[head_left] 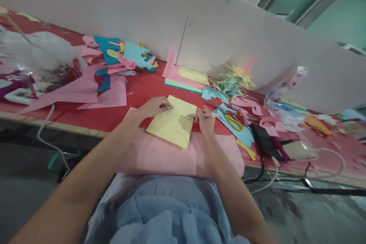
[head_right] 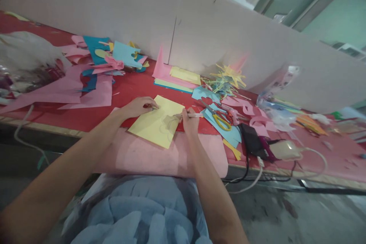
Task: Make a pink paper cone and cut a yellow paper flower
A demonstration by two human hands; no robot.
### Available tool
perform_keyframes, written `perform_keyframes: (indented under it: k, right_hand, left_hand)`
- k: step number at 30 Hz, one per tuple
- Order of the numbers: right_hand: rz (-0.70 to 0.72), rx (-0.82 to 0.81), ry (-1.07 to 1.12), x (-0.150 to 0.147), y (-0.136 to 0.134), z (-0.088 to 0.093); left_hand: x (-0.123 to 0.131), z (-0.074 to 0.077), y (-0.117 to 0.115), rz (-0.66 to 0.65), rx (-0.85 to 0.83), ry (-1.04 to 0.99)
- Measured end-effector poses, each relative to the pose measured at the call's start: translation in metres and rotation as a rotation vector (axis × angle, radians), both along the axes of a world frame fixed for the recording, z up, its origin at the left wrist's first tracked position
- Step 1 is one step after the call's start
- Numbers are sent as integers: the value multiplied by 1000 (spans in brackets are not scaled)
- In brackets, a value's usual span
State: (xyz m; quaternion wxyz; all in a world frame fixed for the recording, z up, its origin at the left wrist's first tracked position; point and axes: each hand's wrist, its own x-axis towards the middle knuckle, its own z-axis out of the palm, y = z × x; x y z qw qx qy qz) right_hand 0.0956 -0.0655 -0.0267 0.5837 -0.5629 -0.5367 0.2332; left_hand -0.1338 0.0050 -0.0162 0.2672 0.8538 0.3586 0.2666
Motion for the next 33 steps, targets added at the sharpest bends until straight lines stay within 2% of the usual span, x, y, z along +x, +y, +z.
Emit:
perform_keyframes:
  k: [12, 23, 33]
  right_hand:
    - [-123, 57, -89, -2, -1, -2]
    - [-187, 29, -70, -4, -3, 3]
    - [-302, 16, -163, 3, 2, -7]
  left_hand:
    - [0, 1, -1, 11, -27, 13]
    - [-1, -2, 1, -4, -18, 9]
    - [-1, -4, 3, -9, 10, 7]
